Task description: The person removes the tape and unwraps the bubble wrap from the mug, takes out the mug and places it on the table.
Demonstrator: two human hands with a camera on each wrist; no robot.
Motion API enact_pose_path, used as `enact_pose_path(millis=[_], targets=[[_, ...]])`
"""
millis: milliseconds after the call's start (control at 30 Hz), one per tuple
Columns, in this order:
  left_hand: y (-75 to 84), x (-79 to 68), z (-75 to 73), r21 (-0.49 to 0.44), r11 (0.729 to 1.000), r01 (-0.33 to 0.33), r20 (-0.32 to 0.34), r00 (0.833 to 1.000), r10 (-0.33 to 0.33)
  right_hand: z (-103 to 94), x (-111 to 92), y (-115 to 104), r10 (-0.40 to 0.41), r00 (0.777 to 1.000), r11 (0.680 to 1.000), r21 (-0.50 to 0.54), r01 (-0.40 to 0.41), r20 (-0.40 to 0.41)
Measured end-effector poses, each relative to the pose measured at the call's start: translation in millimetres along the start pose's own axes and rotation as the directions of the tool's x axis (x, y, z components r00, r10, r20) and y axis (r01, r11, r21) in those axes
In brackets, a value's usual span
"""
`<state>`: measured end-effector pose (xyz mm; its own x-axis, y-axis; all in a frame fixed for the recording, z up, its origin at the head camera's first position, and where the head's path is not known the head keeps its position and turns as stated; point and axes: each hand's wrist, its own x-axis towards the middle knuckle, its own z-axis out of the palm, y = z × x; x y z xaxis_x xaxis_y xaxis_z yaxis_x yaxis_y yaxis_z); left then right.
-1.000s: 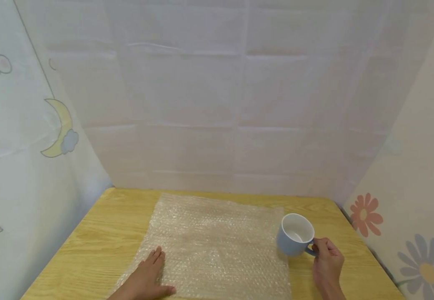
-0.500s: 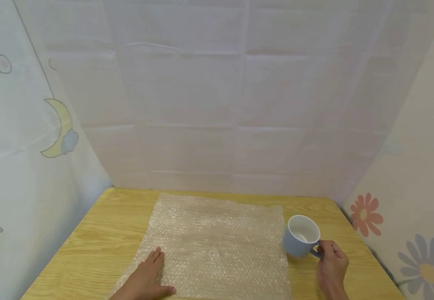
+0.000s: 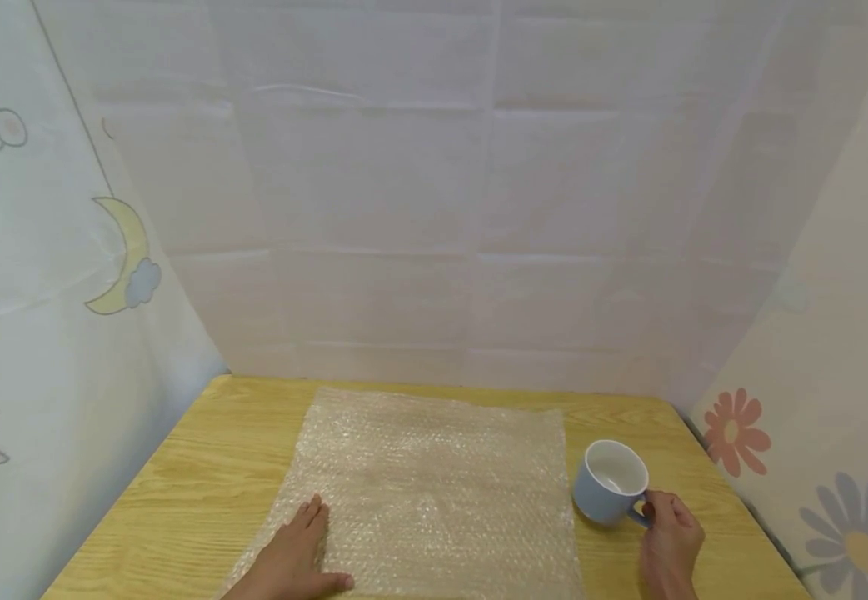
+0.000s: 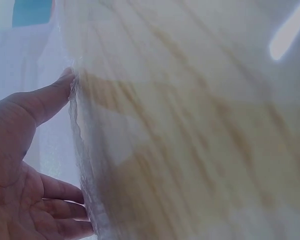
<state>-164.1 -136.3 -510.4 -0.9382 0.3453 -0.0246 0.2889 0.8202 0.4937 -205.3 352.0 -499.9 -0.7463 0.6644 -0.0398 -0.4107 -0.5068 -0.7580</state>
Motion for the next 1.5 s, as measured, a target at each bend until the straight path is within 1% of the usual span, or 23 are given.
enact_pose_path(millis=[133, 233, 433, 533, 733, 767, 867, 967, 1033, 1233, 1433, 1500], targets=[[1.0, 0.4, 0.9, 0.009, 1.000, -0.007, -0.011, 1.000, 0.007, -2.7, 4, 2, 0.001, 0.999, 1.000, 0.005, -0.001, -0.035], [1.9, 0.6, 0.2, 0.013, 1.000, -0.009, -0.018, 1.000, 0.010, -5.2, 6, 4, 0.020, 0.999, 1.000, 0.003, -0.020, -0.048], [1.8, 0.7, -2.5, 0.003, 1.000, -0.002, -0.011, 1.000, 0.002, -11.1, 10, 11, 0.034, 0.997, 0.999, -0.024, -0.036, -0.076], [1.8, 1.4, -2.8, 0.004, 1.000, -0.001, -0.010, 1.000, 0.001, -13.2, 12, 12, 0.050, 0.995, 0.998, -0.029, -0.053, -0.083], [2.0, 2.1, -2.1, -0.001, 1.000, -0.003, -0.009, 1.000, 0.003, -17.6, 18, 15, 0.097, 0.990, 0.991, -0.083, -0.105, -0.104], [1.9, 2.2, -1.9, 0.000, 1.000, -0.002, -0.009, 1.000, 0.002, -18.6, 19, 15, 0.105, 0.989, 0.990, -0.081, -0.113, -0.102], [2.0, 2.4, -1.7, 0.005, 1.000, -0.006, -0.011, 1.000, 0.006, -21.9, 21, 17, 0.122, 0.988, 0.992, -0.031, -0.126, -0.098], [2.4, 3.4, -1.2, 0.002, 1.000, -0.004, -0.011, 1.000, 0.004, -24.0, 23, 19, 0.118, 0.989, 0.993, 0.013, -0.117, -0.089], [2.8, 3.8, -0.9, 0.002, 1.000, -0.002, -0.010, 1.000, 0.002, -24.6, 24, 21, 0.109, 0.991, 0.994, 0.015, -0.109, -0.081], [3.4, 2.8, -1.4, 0.003, 1.000, 0.005, -0.005, 1.000, -0.005, -26.7, 29, 22, 0.123, 0.991, 0.990, -0.062, -0.125, -0.045], [1.8, 2.7, -0.4, 0.019, 1.000, 0.001, -0.015, 1.000, -0.001, -27.2, 32, 21, 0.110, 0.993, 0.986, -0.132, -0.102, 0.048], [1.3, 3.0, 0.5, 0.025, 1.000, -0.003, -0.018, 1.000, 0.003, -26.3, 33, 21, 0.104, 0.993, 0.980, -0.173, -0.093, 0.057]])
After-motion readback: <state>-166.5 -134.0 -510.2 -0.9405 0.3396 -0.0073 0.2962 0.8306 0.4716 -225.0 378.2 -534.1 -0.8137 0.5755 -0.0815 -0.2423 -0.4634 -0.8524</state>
